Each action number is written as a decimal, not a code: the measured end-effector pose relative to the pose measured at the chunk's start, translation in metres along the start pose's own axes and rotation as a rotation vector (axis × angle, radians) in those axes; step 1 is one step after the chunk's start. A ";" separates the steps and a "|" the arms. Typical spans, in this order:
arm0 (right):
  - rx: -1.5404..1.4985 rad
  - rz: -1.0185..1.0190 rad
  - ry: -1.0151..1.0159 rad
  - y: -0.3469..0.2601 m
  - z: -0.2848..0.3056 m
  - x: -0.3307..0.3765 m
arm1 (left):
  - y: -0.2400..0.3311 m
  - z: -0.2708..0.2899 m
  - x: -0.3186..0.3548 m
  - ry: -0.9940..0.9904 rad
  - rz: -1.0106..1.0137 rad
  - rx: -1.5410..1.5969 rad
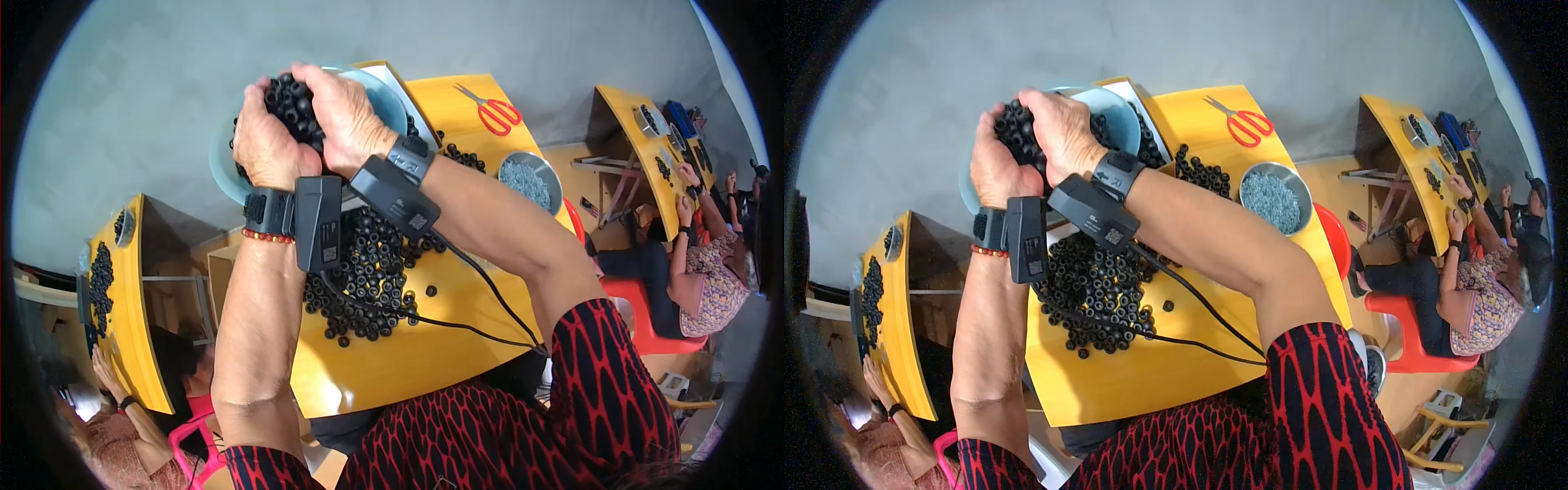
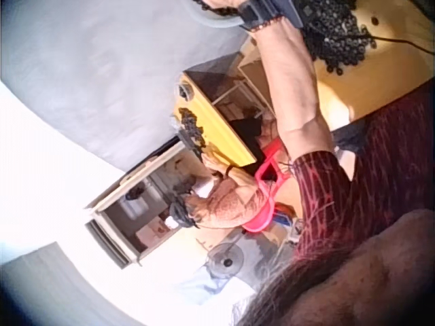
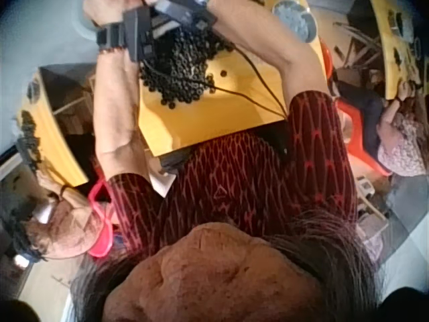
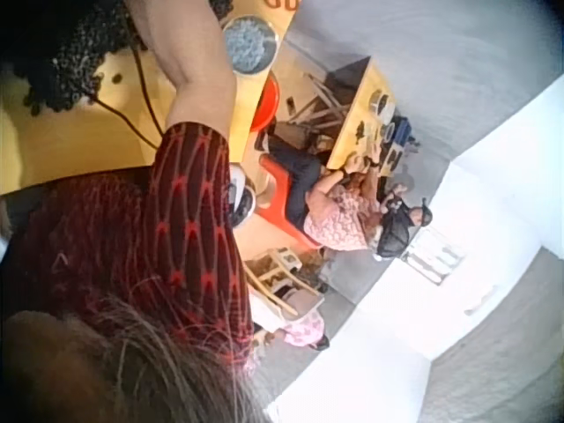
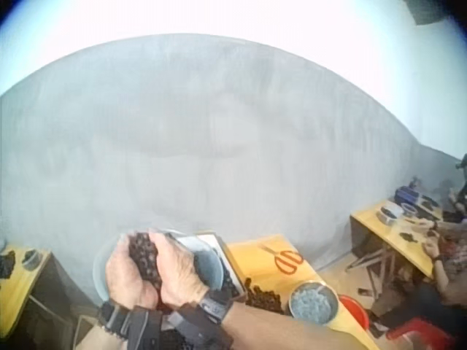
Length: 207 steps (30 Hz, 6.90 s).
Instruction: Assembling black plastic rings by manually inserting small metal pins into the center hole.
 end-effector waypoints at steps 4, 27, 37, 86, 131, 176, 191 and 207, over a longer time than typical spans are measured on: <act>-0.007 0.122 -0.002 -0.014 -0.014 0.040 | 0.018 -0.018 0.028 -0.032 -0.015 0.098; 0.050 0.234 0.410 0.098 0.101 0.267 | 0.011 0.069 0.284 -0.081 0.209 -0.014; 0.038 0.314 0.474 0.136 0.139 0.267 | -0.013 0.100 0.289 -0.245 0.034 -0.266; 0.621 0.489 0.462 0.121 0.140 0.241 | -0.013 0.103 0.250 -0.390 -0.350 -0.391; 0.578 0.722 0.515 0.097 0.139 0.290 | 0.013 0.105 0.244 -0.347 -0.653 -0.603; 1.554 0.530 0.569 0.087 0.174 0.301 | 0.046 0.159 0.294 -0.820 -0.292 -0.976; 1.413 0.642 0.353 0.089 0.163 0.279 | 0.047 0.140 0.307 -1.049 -0.498 -1.176; 1.480 0.718 0.431 0.048 0.160 0.305 | 0.046 0.148 0.300 -0.996 -0.526 -1.093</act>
Point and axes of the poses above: each hand's wrist, its own x-axis away from the middle knuckle, its own z-axis out of the back of the hand, y = z × x, the point moved 5 cm from there along -x, towards the middle knuckle, and after that the axes turned 15 degrees about -z, right-handed, at the moved point
